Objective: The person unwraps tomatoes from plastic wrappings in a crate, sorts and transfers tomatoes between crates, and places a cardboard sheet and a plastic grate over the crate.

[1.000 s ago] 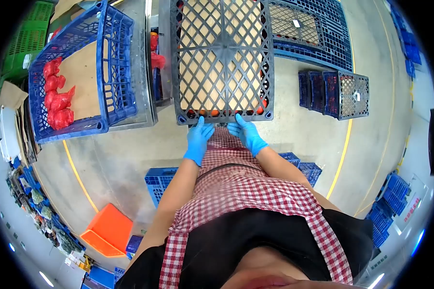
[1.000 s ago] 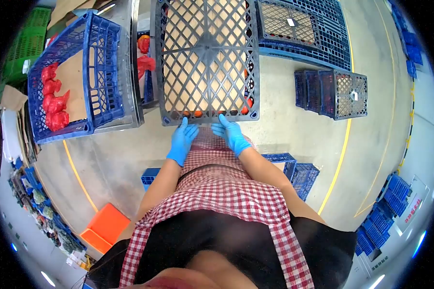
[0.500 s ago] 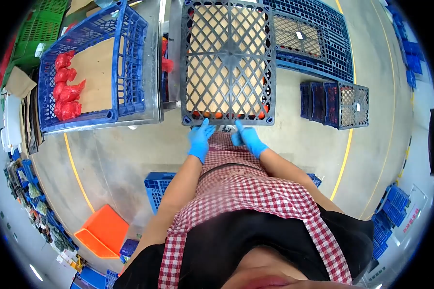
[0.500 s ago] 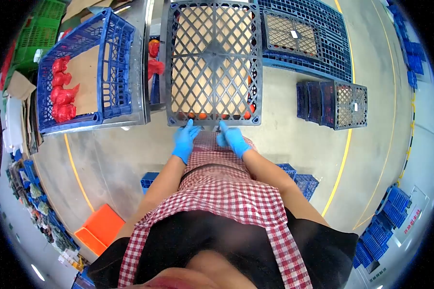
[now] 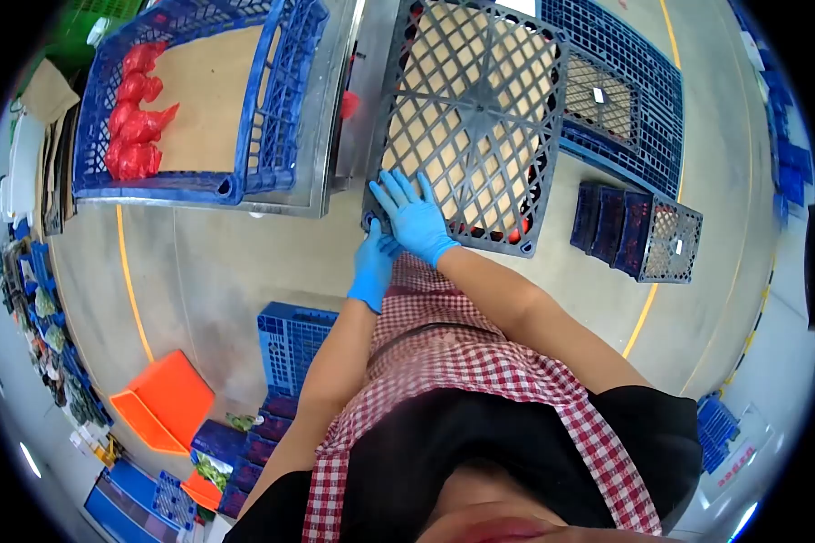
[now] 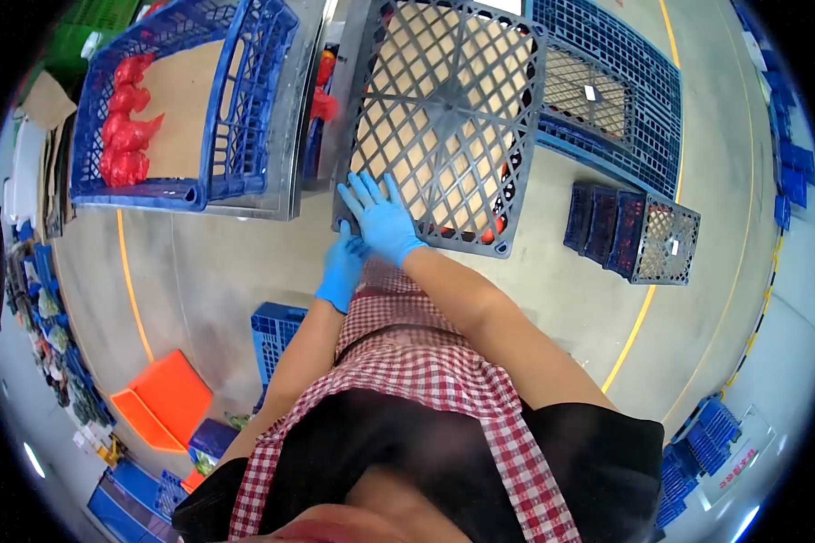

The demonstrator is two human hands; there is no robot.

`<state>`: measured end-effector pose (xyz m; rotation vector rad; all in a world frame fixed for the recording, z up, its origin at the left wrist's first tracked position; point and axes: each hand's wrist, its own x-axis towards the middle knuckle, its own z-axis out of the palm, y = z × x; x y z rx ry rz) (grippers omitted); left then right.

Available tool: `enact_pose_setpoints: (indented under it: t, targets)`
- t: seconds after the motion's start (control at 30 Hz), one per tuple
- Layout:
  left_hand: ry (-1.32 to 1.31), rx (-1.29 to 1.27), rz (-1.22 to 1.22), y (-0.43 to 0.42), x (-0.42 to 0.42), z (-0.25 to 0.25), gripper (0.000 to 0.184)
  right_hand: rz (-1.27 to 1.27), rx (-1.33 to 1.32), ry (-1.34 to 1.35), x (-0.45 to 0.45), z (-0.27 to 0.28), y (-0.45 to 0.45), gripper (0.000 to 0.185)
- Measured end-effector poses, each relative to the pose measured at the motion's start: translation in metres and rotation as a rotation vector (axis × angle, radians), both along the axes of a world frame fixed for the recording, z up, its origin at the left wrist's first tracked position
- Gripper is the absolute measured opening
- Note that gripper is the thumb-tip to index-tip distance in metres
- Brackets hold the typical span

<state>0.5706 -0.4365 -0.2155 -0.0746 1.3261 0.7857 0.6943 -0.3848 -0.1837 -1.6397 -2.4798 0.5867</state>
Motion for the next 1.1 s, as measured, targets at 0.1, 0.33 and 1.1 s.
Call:
enact_pose_setpoints:
  t: [0.1,0.33,1.1]
  targets:
    - [0.014,0.027,0.028,0.001,-0.001,0.0,0.046,0.005,-0.003,-0.034,-0.003,-0.006,-0.003,0.061]
    - [0.059,0.09,0.081,0.002,0.011,0.014,0.043,-0.015,0.063,-0.036,-0.004,-0.013,-0.001,0.057]
    - [0.359,-0.053,0.145,0.016,-0.004,0.006,0.032,0.209,0.109,0.053,-0.035,-0.022,0.009,0.055]
